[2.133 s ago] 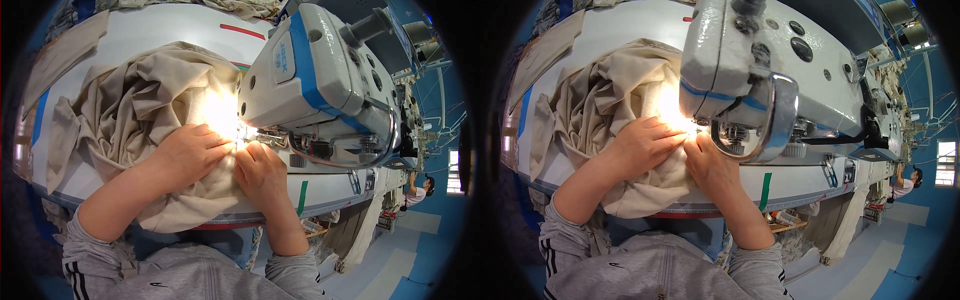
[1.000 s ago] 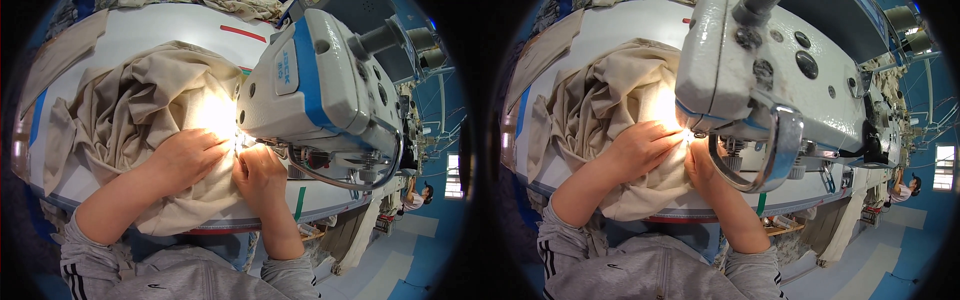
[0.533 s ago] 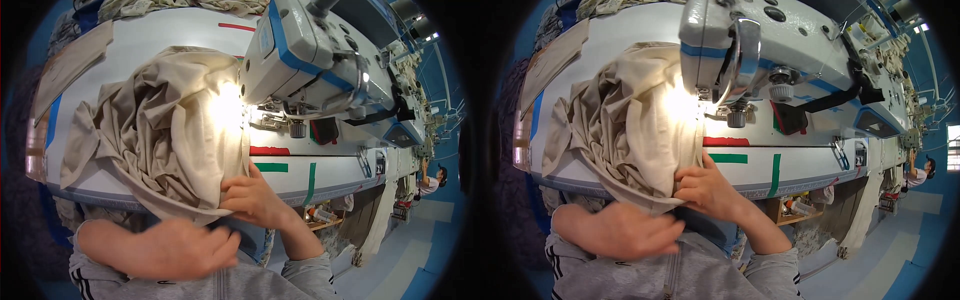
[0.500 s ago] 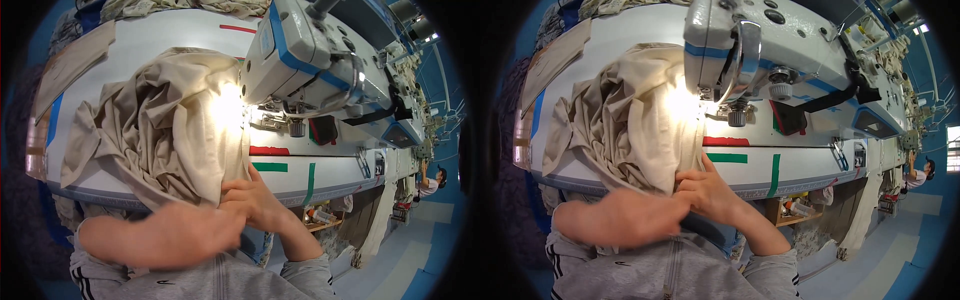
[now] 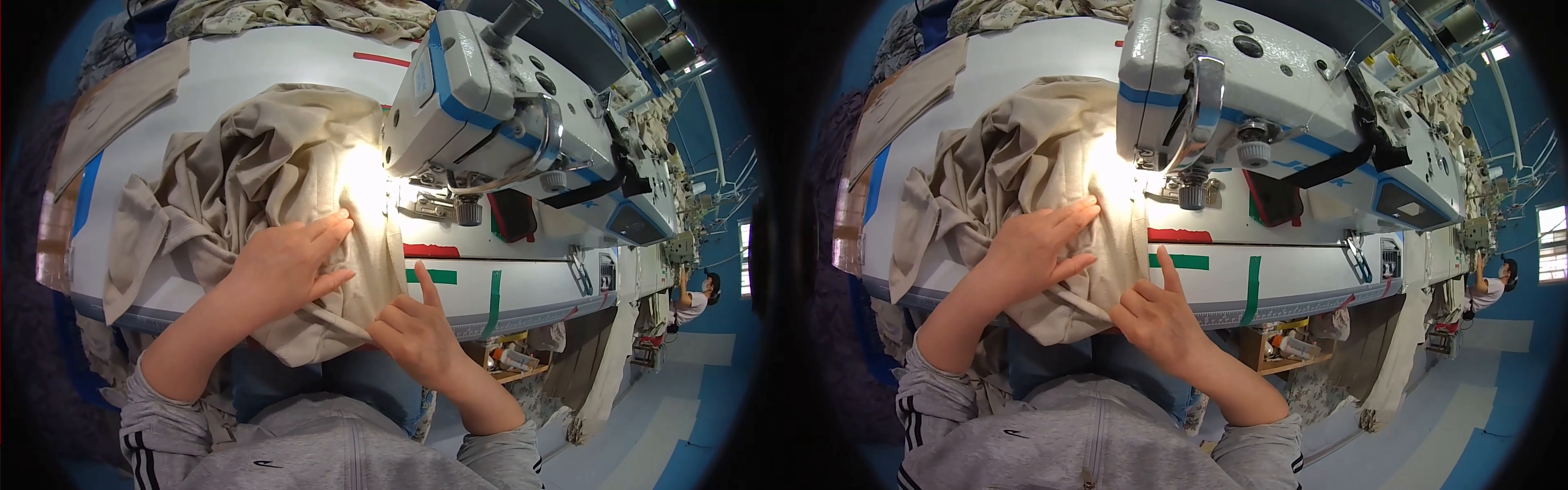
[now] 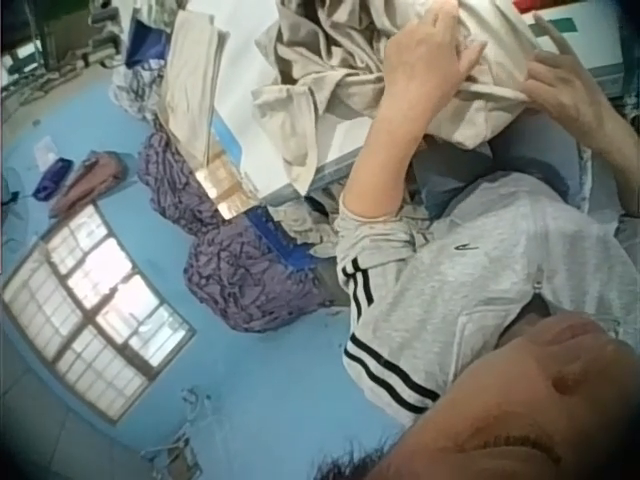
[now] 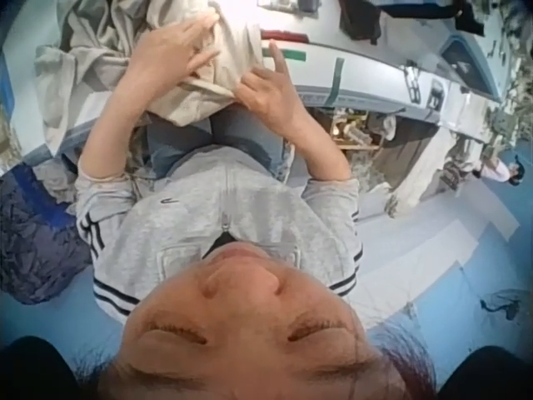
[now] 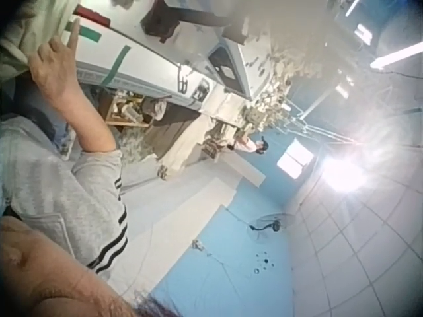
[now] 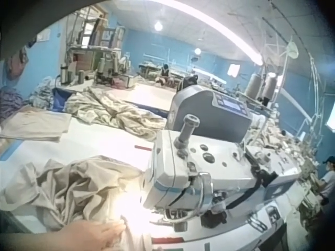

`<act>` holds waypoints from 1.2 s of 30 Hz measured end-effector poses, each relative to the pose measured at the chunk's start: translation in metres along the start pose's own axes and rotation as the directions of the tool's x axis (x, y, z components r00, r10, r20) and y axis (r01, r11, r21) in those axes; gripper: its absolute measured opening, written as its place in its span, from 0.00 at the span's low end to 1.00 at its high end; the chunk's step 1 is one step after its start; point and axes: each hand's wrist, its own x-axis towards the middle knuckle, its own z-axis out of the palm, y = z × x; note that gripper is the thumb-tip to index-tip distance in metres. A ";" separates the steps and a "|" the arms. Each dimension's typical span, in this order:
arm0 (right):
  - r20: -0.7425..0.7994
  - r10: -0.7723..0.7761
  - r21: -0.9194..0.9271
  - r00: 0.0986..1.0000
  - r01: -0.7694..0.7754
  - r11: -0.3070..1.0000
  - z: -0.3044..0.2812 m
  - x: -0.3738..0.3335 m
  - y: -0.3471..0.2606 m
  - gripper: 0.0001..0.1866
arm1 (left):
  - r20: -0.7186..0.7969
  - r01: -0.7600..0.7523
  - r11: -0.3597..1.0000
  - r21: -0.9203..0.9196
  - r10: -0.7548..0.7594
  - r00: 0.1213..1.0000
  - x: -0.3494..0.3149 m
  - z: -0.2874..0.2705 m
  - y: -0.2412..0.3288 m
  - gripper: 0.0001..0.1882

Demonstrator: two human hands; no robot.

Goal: Sewing the edges and seams of a fabric bag using an industrial sewing machine.

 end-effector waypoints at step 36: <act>-0.206 -0.079 -0.011 0.975 0.079 0.997 0.019 -0.037 -0.035 0.10 | -0.015 0.223 0.957 0.185 -0.224 0.974 -0.024 -0.023 -0.024 0.22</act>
